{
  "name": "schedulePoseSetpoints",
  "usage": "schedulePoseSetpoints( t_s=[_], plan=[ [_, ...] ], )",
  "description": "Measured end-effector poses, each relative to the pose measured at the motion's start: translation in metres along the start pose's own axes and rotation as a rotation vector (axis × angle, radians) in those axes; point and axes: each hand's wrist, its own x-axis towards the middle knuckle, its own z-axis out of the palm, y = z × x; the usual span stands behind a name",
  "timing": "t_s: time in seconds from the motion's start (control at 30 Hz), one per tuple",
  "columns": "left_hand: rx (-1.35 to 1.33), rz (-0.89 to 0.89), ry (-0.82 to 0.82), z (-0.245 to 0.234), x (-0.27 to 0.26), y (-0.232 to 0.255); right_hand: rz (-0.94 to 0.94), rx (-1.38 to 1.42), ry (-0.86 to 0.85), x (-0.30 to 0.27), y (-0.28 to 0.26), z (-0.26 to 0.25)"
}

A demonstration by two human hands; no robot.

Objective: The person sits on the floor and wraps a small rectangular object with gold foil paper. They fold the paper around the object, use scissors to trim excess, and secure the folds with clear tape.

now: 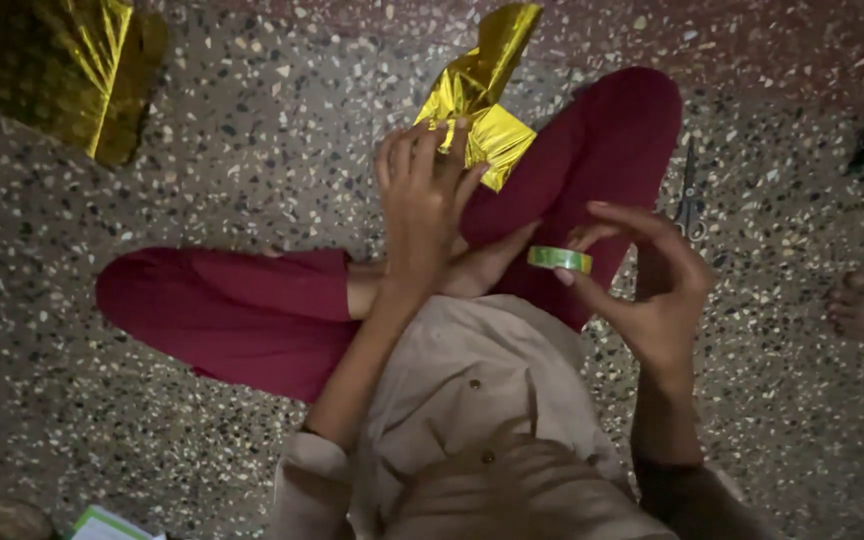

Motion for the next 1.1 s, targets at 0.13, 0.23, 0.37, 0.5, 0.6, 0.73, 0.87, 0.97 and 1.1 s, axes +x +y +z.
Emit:
schedulePoseSetpoints(
  t_s=[0.13,0.23,0.37,0.5,0.6,0.73,0.87,0.97,1.1],
  plan=[
    [0.003,-0.020,-0.015,-0.001,0.001,0.002,-0.120,0.095,0.046,0.005,-0.006,0.001],
    [0.011,-0.022,-0.008,0.000,0.000,0.002,-0.144,0.095,0.091,0.002,-0.008,0.002],
    [0.019,-0.014,-0.002,0.002,-0.001,0.001,-0.142,0.343,0.169,0.008,0.007,0.009],
    [0.027,-0.017,-0.003,0.004,-0.001,0.000,0.024,0.695,0.274,0.017,0.021,0.008],
    [0.017,-0.007,-0.001,0.002,-0.002,0.000,0.182,0.976,0.262,0.020,0.025,0.006],
    [0.018,-0.004,-0.009,0.001,-0.001,-0.001,0.335,1.362,0.197,0.026,0.033,0.005],
    [0.026,-0.006,-0.010,0.002,-0.001,-0.001,0.386,1.588,0.102,0.023,0.045,0.003],
    [0.023,-0.007,0.000,0.002,-0.001,-0.001,0.386,1.700,-0.008,0.020,0.054,0.002],
    [0.016,-0.004,0.006,0.003,-0.002,-0.001,0.377,1.679,-0.038,0.020,0.058,0.003]
  ],
)
